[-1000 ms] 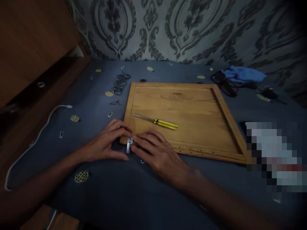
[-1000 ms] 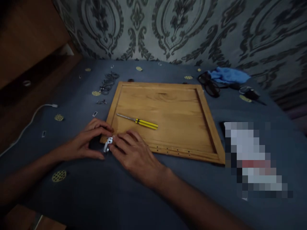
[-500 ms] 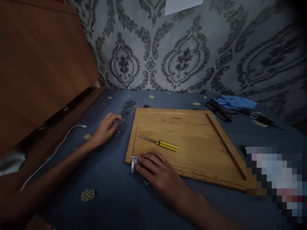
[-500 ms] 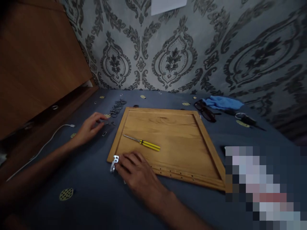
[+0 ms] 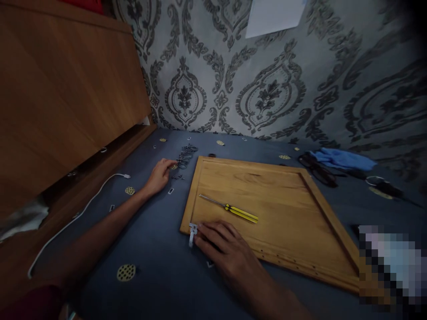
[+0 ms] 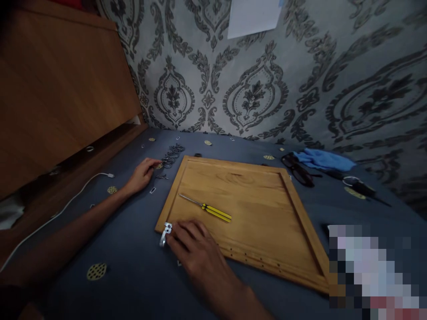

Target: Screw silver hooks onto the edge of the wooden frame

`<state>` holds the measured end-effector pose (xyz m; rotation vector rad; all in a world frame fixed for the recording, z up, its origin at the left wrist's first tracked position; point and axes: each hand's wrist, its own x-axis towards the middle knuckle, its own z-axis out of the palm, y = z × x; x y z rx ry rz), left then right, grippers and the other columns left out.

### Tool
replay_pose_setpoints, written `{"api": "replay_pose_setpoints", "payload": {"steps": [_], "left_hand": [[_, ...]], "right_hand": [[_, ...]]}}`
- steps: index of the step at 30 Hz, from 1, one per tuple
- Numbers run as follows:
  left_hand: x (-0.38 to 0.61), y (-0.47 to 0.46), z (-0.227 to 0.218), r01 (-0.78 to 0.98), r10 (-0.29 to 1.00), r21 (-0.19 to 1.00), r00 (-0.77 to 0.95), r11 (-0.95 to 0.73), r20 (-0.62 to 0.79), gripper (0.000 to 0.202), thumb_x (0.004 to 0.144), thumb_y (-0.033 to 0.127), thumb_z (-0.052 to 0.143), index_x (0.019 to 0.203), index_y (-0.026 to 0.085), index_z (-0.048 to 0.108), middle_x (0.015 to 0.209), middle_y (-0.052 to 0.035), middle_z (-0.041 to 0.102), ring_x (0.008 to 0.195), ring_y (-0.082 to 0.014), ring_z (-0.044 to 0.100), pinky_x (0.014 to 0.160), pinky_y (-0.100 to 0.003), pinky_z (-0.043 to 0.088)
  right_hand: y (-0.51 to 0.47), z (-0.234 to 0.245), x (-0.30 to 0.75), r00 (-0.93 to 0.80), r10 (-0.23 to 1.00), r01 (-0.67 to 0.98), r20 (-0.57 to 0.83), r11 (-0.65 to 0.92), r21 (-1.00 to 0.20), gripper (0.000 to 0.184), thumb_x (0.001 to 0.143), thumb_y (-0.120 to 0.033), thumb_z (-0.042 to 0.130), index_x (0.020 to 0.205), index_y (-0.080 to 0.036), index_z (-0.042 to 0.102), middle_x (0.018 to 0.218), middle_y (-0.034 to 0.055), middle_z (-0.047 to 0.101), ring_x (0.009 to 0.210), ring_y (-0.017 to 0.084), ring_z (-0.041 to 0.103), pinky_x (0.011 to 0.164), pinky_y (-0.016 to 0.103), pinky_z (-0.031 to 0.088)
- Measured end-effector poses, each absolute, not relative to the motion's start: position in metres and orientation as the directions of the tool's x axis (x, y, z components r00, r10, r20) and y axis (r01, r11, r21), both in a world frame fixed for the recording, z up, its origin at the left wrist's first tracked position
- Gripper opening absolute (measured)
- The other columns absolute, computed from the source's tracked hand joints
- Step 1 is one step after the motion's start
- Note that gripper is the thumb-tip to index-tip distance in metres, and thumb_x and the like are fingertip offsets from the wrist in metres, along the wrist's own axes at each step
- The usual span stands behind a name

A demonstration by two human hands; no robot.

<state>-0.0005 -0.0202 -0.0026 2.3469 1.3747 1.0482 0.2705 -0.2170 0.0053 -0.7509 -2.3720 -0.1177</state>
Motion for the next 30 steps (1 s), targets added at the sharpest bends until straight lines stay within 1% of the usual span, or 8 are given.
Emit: {"api": "replay_pose_setpoints", "payload": {"steps": [4, 7, 11, 14, 17, 21, 26, 30], "left_hand": [[-0.0008, -0.0201, -0.0038, 0.664, 0.820, 0.506, 0.317, -0.551, 0.478, 0.052, 0.085, 0.002, 0.044, 0.128, 0.021, 0.066, 0.107, -0.0068, 0.067, 0.105, -0.0225, 0.063, 0.100, -0.040, 0.052], [-0.0017, -0.0187, -0.0057, 0.662, 0.818, 0.504, 0.321, -0.554, 0.477, 0.055, 0.084, 0.001, 0.043, 0.131, 0.021, 0.063, 0.108, -0.0064, 0.067, 0.103, -0.0216, 0.063, 0.100, -0.040, 0.053], [-0.0019, -0.0152, -0.0081, 0.672, 0.820, 0.495, 0.323, -0.550, 0.473, 0.059, 0.084, 0.002, 0.044, 0.138, 0.021, 0.059, 0.107, -0.0073, 0.066, 0.102, -0.0225, 0.061, 0.099, -0.041, 0.052], [-0.0006, -0.0126, -0.0090, 0.682, 0.823, 0.487, 0.329, -0.546, 0.463, 0.064, 0.083, 0.001, 0.045, 0.142, 0.022, 0.056, 0.105, -0.0076, 0.065, 0.100, -0.0237, 0.060, 0.097, -0.043, 0.052], [0.0002, -0.0116, -0.0096, 0.681, 0.827, 0.492, 0.329, -0.542, 0.456, 0.062, 0.082, 0.000, 0.044, 0.138, 0.022, 0.060, 0.105, -0.0074, 0.066, 0.101, -0.0241, 0.060, 0.098, -0.043, 0.051], [-0.0015, -0.0118, -0.0103, 0.663, 0.836, 0.528, 0.306, -0.530, 0.455, 0.053, 0.081, 0.000, 0.045, 0.127, 0.018, 0.063, 0.108, -0.0082, 0.067, 0.104, -0.0239, 0.062, 0.100, -0.042, 0.051], [-0.0038, -0.0128, -0.0094, 0.644, 0.850, 0.573, 0.262, -0.507, 0.457, 0.041, 0.080, 0.001, 0.044, 0.112, 0.017, 0.065, 0.105, -0.0072, 0.068, 0.101, -0.0216, 0.064, 0.095, -0.037, 0.054], [-0.0027, -0.0143, -0.0077, 0.638, 0.855, 0.593, 0.225, -0.491, 0.466, 0.035, 0.082, 0.002, 0.045, 0.106, 0.018, 0.066, 0.101, -0.0060, 0.068, 0.096, -0.0201, 0.064, 0.090, -0.034, 0.054]], "right_hand": [[-0.2154, 0.0075, 0.2689, -0.611, 0.478, 0.548, 0.630, 0.831, -0.099, 0.034, 0.108, -0.015, 0.038, 0.121, -0.015, 0.070, 0.116, 0.0102, 0.078, 0.110, 0.022, 0.067, 0.096, 0.040, 0.055], [-0.2138, 0.0091, 0.2673, -0.598, 0.459, 0.544, 0.657, 0.834, -0.087, 0.040, 0.110, -0.019, 0.032, 0.115, -0.014, 0.071, 0.112, 0.0097, 0.079, 0.106, 0.022, 0.068, 0.093, 0.038, 0.056], [-0.2137, 0.0095, 0.2673, -0.599, 0.455, 0.543, 0.659, 0.835, -0.083, 0.036, 0.109, -0.019, 0.036, 0.116, -0.014, 0.071, 0.113, 0.0099, 0.078, 0.106, 0.022, 0.069, 0.091, 0.038, 0.056], [-0.2151, 0.0112, 0.2675, -0.587, 0.471, 0.562, 0.658, 0.822, -0.087, 0.040, 0.111, -0.021, 0.033, 0.115, -0.016, 0.072, 0.112, 0.0086, 0.079, 0.107, 0.020, 0.069, 0.093, 0.037, 0.056], [-0.2156, 0.0135, 0.2677, -0.585, 0.460, 0.561, 0.668, 0.824, -0.076, 0.043, 0.111, -0.021, 0.030, 0.114, -0.016, 0.072, 0.110, 0.0079, 0.079, 0.105, 0.019, 0.069, 0.092, 0.036, 0.058], [-0.2136, 0.0133, 0.2690, -0.605, 0.452, 0.554, 0.655, 0.830, -0.062, 0.043, 0.110, -0.020, 0.029, 0.114, -0.015, 0.072, 0.113, 0.0085, 0.079, 0.106, 0.020, 0.069, 0.091, 0.037, 0.059], [-0.2107, 0.0083, 0.2711, -0.625, 0.433, 0.542, 0.650, 0.840, -0.038, 0.042, 0.110, -0.019, 0.030, 0.118, -0.016, 0.071, 0.112, 0.0098, 0.079, 0.106, 0.021, 0.070, 0.092, 0.037, 0.059], [-0.2116, 0.0069, 0.2710, -0.631, 0.444, 0.541, 0.636, 0.840, -0.050, 0.039, 0.110, -0.019, 0.032, 0.120, -0.015, 0.070, 0.115, 0.0102, 0.078, 0.108, 0.021, 0.070, 0.093, 0.038, 0.058]]}}
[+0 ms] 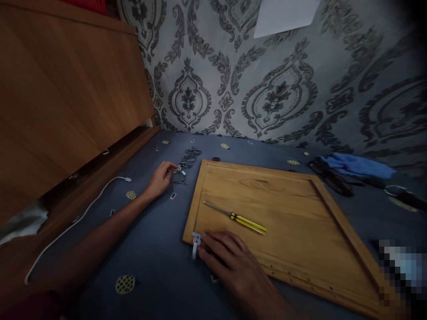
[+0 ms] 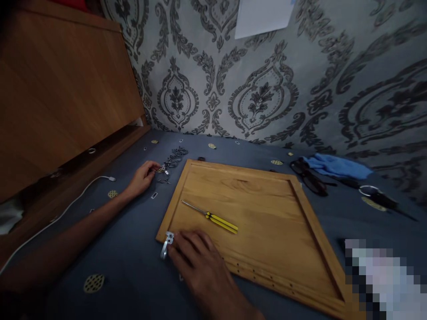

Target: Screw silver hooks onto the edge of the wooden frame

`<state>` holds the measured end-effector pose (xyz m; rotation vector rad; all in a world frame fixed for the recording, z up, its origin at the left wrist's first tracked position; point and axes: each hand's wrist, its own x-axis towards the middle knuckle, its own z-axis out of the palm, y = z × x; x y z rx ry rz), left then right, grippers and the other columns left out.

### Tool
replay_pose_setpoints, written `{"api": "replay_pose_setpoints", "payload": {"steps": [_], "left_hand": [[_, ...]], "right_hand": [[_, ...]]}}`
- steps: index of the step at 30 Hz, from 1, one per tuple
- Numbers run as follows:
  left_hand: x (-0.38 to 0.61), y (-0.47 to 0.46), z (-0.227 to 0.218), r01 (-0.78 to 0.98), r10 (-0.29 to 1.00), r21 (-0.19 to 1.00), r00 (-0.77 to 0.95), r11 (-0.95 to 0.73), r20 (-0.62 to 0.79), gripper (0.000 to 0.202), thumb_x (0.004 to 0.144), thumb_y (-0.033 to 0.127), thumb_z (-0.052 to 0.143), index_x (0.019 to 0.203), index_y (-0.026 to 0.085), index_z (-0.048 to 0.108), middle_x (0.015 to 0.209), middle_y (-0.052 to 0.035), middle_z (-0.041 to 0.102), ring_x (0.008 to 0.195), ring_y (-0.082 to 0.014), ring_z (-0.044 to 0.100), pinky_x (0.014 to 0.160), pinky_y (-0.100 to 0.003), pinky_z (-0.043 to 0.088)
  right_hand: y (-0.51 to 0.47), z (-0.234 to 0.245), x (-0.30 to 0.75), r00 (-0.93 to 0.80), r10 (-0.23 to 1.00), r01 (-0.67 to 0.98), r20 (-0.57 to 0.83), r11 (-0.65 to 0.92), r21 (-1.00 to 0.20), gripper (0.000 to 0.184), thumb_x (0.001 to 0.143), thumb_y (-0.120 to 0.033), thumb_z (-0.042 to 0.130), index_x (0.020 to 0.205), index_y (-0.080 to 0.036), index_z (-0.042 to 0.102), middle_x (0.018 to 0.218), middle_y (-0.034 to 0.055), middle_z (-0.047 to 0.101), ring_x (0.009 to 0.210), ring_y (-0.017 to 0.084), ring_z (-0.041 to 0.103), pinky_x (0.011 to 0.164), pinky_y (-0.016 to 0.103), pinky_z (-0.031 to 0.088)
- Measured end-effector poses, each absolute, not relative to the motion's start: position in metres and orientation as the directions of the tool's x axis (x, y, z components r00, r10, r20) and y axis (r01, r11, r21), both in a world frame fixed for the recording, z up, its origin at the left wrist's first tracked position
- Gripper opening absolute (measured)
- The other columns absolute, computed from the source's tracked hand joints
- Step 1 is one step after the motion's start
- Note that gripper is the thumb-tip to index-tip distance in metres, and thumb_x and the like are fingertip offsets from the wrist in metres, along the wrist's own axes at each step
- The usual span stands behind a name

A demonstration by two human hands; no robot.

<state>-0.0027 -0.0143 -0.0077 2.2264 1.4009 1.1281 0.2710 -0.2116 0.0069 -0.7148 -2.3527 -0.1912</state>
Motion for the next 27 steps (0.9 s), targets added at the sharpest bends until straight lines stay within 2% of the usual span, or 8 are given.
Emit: {"api": "replay_pose_setpoints", "payload": {"steps": [13, 18, 24, 27], "left_hand": [[-0.009, -0.020, -0.001, 0.652, 0.851, 0.585, 0.188, -0.482, 0.491, 0.020, 0.090, 0.013, 0.049, 0.095, 0.018, 0.068, 0.090, -0.0042, 0.065, 0.081, -0.0178, 0.058, 0.074, -0.029, 0.049], [-0.008, -0.033, 0.006, 0.641, 0.824, 0.540, 0.290, -0.545, 0.487, 0.029, 0.094, 0.012, 0.044, 0.080, 0.017, 0.069, 0.090, -0.0056, 0.064, 0.087, -0.0186, 0.060, 0.082, -0.032, 0.050], [0.002, -0.045, 0.010, 0.630, 0.769, 0.451, 0.436, -0.632, 0.468, 0.042, 0.093, 0.008, 0.042, 0.108, 0.022, 0.079, 0.101, -0.0073, 0.061, 0.098, -0.0203, 0.057, 0.092, -0.035, 0.047], [0.005, -0.047, 0.012, 0.631, 0.747, 0.410, 0.486, -0.659, 0.453, 0.041, 0.091, 0.009, 0.047, 0.108, 0.025, 0.080, 0.103, -0.0081, 0.060, 0.101, -0.0221, 0.054, 0.093, -0.037, 0.045]], "right_hand": [[-0.214, 0.008, 0.270, -0.628, 0.472, 0.532, 0.619, 0.841, -0.101, 0.025, 0.104, -0.015, 0.050, 0.119, -0.013, 0.070, 0.117, 0.0118, 0.077, 0.108, 0.024, 0.069, 0.092, 0.040, 0.056], [-0.216, 0.011, 0.269, -0.618, 0.496, 0.539, 0.610, 0.832, -0.130, 0.032, 0.107, -0.014, 0.041, 0.119, -0.014, 0.071, 0.118, 0.0105, 0.077, 0.110, 0.023, 0.067, 0.094, 0.040, 0.056], [-0.218, 0.011, 0.269, -0.612, 0.507, 0.536, 0.607, 0.830, -0.154, 0.032, 0.105, -0.011, 0.042, 0.121, -0.014, 0.070, 0.118, 0.0107, 0.077, 0.110, 0.023, 0.066, 0.095, 0.040, 0.055], [-0.218, 0.010, 0.269, -0.615, 0.508, 0.536, 0.603, 0.830, -0.153, 0.032, 0.104, -0.010, 0.044, 0.121, -0.013, 0.070, 0.118, 0.0120, 0.076, 0.110, 0.023, 0.065, 0.095, 0.040, 0.055]]}}
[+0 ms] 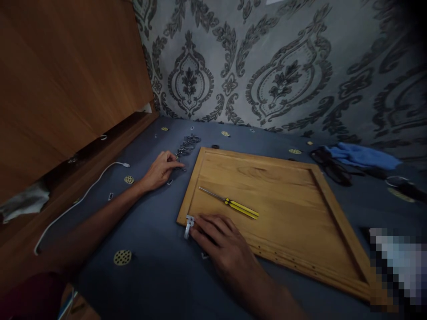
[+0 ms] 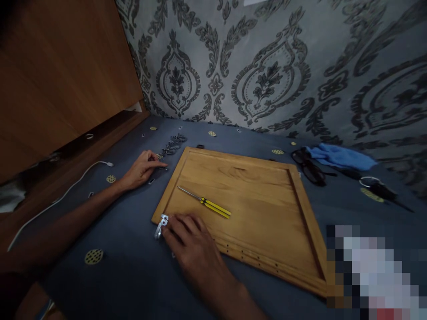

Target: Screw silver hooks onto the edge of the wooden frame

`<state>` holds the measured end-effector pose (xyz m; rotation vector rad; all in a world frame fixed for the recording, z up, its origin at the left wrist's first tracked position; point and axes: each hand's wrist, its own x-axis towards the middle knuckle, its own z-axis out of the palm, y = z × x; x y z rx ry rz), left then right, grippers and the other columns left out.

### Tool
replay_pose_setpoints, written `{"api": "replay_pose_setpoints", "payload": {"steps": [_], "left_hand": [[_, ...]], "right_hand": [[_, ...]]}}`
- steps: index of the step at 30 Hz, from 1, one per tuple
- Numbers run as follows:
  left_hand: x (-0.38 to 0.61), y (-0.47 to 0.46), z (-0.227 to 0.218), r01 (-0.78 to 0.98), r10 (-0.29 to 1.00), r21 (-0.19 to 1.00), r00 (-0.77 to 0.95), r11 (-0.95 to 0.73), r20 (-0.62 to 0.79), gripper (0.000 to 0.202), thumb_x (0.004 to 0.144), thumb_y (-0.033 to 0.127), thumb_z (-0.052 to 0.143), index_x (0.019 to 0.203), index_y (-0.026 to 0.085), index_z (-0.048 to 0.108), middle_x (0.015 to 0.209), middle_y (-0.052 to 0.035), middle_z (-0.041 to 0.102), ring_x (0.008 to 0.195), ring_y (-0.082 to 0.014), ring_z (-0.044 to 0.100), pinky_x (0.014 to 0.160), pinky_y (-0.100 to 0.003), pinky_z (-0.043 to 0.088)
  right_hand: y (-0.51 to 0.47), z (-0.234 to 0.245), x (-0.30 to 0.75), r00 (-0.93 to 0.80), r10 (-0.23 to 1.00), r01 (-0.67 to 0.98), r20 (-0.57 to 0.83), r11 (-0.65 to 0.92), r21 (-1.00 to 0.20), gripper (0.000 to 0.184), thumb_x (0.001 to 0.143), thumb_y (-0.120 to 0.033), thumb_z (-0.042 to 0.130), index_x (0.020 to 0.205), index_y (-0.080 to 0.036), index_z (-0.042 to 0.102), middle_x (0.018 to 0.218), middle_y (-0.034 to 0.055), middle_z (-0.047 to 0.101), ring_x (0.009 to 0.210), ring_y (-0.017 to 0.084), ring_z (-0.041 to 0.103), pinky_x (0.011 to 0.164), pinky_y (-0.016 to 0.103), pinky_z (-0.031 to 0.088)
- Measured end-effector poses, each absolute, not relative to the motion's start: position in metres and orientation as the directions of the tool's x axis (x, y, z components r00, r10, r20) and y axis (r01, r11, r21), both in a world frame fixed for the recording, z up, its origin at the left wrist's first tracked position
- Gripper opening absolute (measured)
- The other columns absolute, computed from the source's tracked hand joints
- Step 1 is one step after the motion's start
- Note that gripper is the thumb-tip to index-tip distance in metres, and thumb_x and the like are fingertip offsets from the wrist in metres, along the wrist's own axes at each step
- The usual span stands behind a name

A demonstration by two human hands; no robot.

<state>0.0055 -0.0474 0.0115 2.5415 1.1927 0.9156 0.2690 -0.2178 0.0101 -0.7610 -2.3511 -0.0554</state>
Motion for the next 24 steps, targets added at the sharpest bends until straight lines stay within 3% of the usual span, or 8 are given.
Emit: {"api": "replay_pose_setpoints", "payload": {"steps": [4, 9, 17, 24], "left_hand": [[0.005, -0.050, 0.015, 0.628, 0.735, 0.389, 0.510, -0.673, 0.448, 0.031, 0.088, 0.010, 0.051, 0.094, 0.022, 0.079, 0.103, -0.0082, 0.061, 0.101, -0.0229, 0.054, 0.094, -0.039, 0.045], [-0.001, -0.045, 0.018, 0.630, 0.752, 0.424, 0.454, -0.651, 0.478, 0.027, 0.092, 0.011, 0.044, 0.080, 0.018, 0.066, 0.091, -0.0067, 0.061, 0.092, -0.0209, 0.056, 0.089, -0.037, 0.047], [-0.006, -0.052, 0.018, 0.613, 0.759, 0.450, 0.500, -0.650, 0.416, 0.019, 0.095, 0.024, 0.053, 0.098, 0.018, 0.070, 0.094, -0.0056, 0.065, 0.091, -0.0200, 0.060, 0.085, -0.032, 0.051], [-0.011, -0.077, 0.016, 0.622, 0.744, 0.407, 0.561, -0.668, 0.363, 0.020, 0.099, 0.034, 0.060, 0.109, 0.020, 0.070, 0.100, -0.0057, 0.069, 0.095, -0.0210, 0.063, 0.089, -0.033, 0.053]], "right_hand": [[-0.218, 0.010, 0.269, -0.625, 0.505, 0.537, 0.596, 0.832, -0.141, 0.029, 0.103, -0.010, 0.049, 0.121, -0.013, 0.070, 0.118, 0.0128, 0.076, 0.111, 0.024, 0.065, 0.094, 0.041, 0.055], [-0.217, 0.010, 0.269, -0.631, 0.481, 0.535, 0.609, 0.838, -0.107, 0.028, 0.103, -0.011, 0.048, 0.119, -0.012, 0.071, 0.118, 0.0128, 0.076, 0.109, 0.024, 0.066, 0.094, 0.041, 0.056], [-0.217, 0.010, 0.268, -0.616, 0.465, 0.544, 0.636, 0.835, -0.083, 0.034, 0.107, -0.013, 0.038, 0.116, -0.013, 0.071, 0.114, 0.0113, 0.078, 0.107, 0.024, 0.068, 0.092, 0.040, 0.057], [-0.217, 0.008, 0.270, -0.653, 0.485, 0.542, 0.581, 0.836, -0.089, 0.033, 0.104, -0.011, 0.044, 0.124, -0.014, 0.070, 0.118, 0.0144, 0.076, 0.113, 0.025, 0.066, 0.092, 0.044, 0.057]]}}
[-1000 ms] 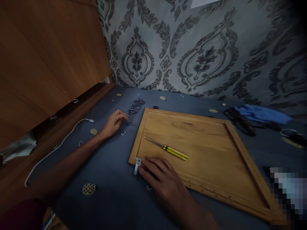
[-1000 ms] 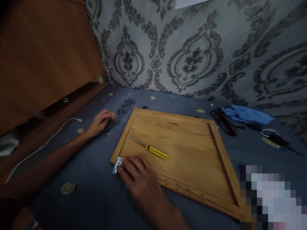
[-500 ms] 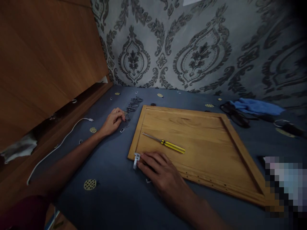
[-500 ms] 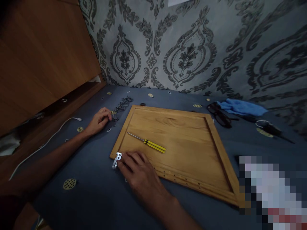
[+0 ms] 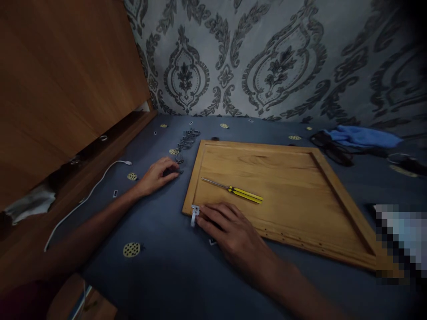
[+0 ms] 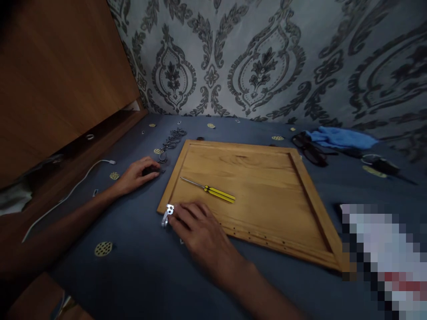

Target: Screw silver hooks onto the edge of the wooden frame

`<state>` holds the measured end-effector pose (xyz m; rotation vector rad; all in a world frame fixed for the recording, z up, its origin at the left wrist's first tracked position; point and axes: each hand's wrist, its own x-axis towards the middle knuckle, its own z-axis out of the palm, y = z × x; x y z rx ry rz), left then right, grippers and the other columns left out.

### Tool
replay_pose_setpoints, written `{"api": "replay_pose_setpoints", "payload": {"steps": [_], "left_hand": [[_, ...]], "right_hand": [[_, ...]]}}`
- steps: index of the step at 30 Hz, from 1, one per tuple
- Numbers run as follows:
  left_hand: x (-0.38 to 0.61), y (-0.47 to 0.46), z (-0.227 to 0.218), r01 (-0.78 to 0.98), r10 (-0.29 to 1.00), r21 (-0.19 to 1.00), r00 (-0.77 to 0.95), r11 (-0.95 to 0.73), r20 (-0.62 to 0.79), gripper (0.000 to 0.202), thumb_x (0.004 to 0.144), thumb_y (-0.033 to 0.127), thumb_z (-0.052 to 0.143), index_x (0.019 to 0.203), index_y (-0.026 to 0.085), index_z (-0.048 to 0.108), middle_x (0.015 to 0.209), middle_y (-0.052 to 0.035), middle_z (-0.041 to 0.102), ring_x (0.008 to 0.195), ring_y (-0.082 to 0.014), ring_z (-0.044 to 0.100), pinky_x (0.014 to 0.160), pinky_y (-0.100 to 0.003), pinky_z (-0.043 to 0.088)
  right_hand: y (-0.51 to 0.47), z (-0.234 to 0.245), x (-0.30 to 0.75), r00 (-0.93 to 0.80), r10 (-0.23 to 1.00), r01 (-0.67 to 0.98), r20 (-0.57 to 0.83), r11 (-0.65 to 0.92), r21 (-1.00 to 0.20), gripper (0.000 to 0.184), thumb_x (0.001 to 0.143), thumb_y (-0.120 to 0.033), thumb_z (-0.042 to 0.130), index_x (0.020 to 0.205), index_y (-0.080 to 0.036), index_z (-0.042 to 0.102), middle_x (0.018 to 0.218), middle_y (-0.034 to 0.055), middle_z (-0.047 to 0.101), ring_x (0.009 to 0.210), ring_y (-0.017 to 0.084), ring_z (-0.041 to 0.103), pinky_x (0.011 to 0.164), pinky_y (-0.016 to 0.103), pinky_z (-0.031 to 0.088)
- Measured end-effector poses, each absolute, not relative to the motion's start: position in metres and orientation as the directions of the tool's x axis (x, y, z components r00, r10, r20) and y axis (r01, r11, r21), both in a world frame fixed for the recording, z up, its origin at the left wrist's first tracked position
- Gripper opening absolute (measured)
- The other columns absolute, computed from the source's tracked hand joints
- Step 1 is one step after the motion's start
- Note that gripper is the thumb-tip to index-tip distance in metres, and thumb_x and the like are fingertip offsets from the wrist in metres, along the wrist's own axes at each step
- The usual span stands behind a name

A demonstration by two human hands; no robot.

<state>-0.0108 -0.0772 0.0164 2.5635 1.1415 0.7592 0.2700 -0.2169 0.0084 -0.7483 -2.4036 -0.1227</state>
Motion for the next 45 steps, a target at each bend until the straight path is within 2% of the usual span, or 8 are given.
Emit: {"api": "replay_pose_setpoints", "payload": {"steps": [5, 13, 25, 28, 31, 39, 42, 45], "left_hand": [[-0.006, -0.077, 0.015, 0.624, 0.686, 0.288, 0.629, -0.726, 0.367, 0.027, 0.104, 0.036, 0.052, 0.118, 0.022, 0.071, 0.106, -0.0084, 0.069, 0.102, -0.0234, 0.062, 0.093, -0.036, 0.051], [-0.004, -0.071, 0.018, 0.614, 0.613, 0.124, 0.708, -0.780, 0.350, 0.037, 0.108, 0.040, 0.042, 0.110, 0.021, 0.074, 0.104, -0.0086, 0.069, 0.098, -0.0229, 0.064, 0.085, -0.033, 0.050], [0.003, -0.069, 0.021, 0.636, 0.606, 0.024, 0.721, -0.771, 0.337, 0.039, 0.109, 0.039, 0.040, 0.100, 0.017, 0.071, 0.095, -0.0086, 0.065, 0.093, -0.0232, 0.062, 0.081, -0.033, 0.048], [0.003, -0.068, 0.022, 0.636, 0.601, 0.008, 0.726, -0.772, 0.333, 0.036, 0.108, 0.039, 0.043, 0.099, 0.017, 0.071, 0.095, -0.0088, 0.066, 0.093, -0.0236, 0.063, 0.081, -0.033, 0.048], [0.004, -0.068, 0.023, 0.634, 0.596, -0.008, 0.730, -0.773, 0.334, 0.033, 0.106, 0.039, 0.048, 0.098, 0.018, 0.071, 0.095, -0.0087, 0.067, 0.092, -0.0237, 0.063, 0.080, -0.033, 0.049], [0.008, -0.072, 0.024, 0.678, 0.645, 0.033, 0.682, -0.734, 0.343, 0.031, 0.104, 0.034, 0.047, 0.096, 0.016, 0.071, 0.096, -0.0104, 0.068, 0.093, -0.0247, 0.064, 0.081, -0.035, 0.049], [0.009, -0.076, 0.027, 0.671, 0.666, 0.151, 0.632, -0.726, 0.397, 0.029, 0.103, 0.033, 0.051, 0.094, 0.016, 0.072, 0.092, -0.0084, 0.069, 0.089, -0.0219, 0.064, 0.080, -0.032, 0.049], [0.012, -0.085, 0.034, 0.638, 0.704, 0.318, 0.550, -0.702, 0.450, 0.025, 0.099, 0.034, 0.058, 0.090, 0.016, 0.074, 0.085, -0.0051, 0.069, 0.079, -0.0177, 0.063, 0.072, -0.028, 0.046]], "right_hand": [[-0.217, 0.010, 0.268, -0.633, 0.480, 0.545, 0.607, 0.833, -0.090, 0.033, 0.105, -0.010, 0.041, 0.117, -0.015, 0.071, 0.114, 0.0118, 0.077, 0.110, 0.023, 0.067, 0.092, 0.041, 0.057], [-0.217, 0.013, 0.266, -0.619, 0.468, 0.559, 0.630, 0.826, -0.064, 0.035, 0.107, -0.011, 0.037, 0.112, -0.014, 0.072, 0.113, 0.0108, 0.077, 0.105, 0.022, 0.067, 0.089, 0.037, 0.055], [-0.220, 0.016, 0.268, -0.644, 0.486, 0.567, 0.591, 0.822, -0.058, 0.032, 0.105, -0.009, 0.041, 0.114, -0.011, 0.072, 0.117, 0.0132, 0.076, 0.108, 0.024, 0.065, 0.091, 0.040, 0.054], [-0.219, 0.016, 0.268, -0.650, 0.484, 0.551, 0.586, 0.831, -0.075, 0.028, 0.103, -0.009, 0.047, 0.115, -0.010, 0.072, 0.117, 0.0151, 0.076, 0.108, 0.025, 0.066, 0.090, 0.041, 0.055], [-0.220, 0.017, 0.269, -0.653, 0.493, 0.554, 0.575, 0.828, -0.081, 0.029, 0.104, -0.010, 0.046, 0.115, -0.012, 0.072, 0.117, 0.0143, 0.076, 0.108, 0.025, 0.067, 0.091, 0.042, 0.056], [-0.220, 0.018, 0.268, -0.663, 0.505, 0.563, 0.554, 0.823, -0.076, 0.031, 0.105, -0.010, 0.043, 0.117, -0.013, 0.072, 0.118, 0.0142, 0.076, 0.108, 0.025, 0.067, 0.091, 0.043, 0.057], [-0.221, 0.019, 0.268, -0.659, 0.499, 0.561, 0.563, 0.824, -0.075, 0.030, 0.105, -0.010, 0.043, 0.115, -0.011, 0.072, 0.118, 0.0144, 0.076, 0.108, 0.026, 0.067, 0.092, 0.042, 0.056], [-0.221, 0.019, 0.268, -0.655, 0.502, 0.562, 0.565, 0.823, -0.079, 0.029, 0.104, -0.010, 0.045, 0.114, -0.010, 0.072, 0.117, 0.0147, 0.076, 0.107, 0.026, 0.067, 0.092, 0.042, 0.055]]}}
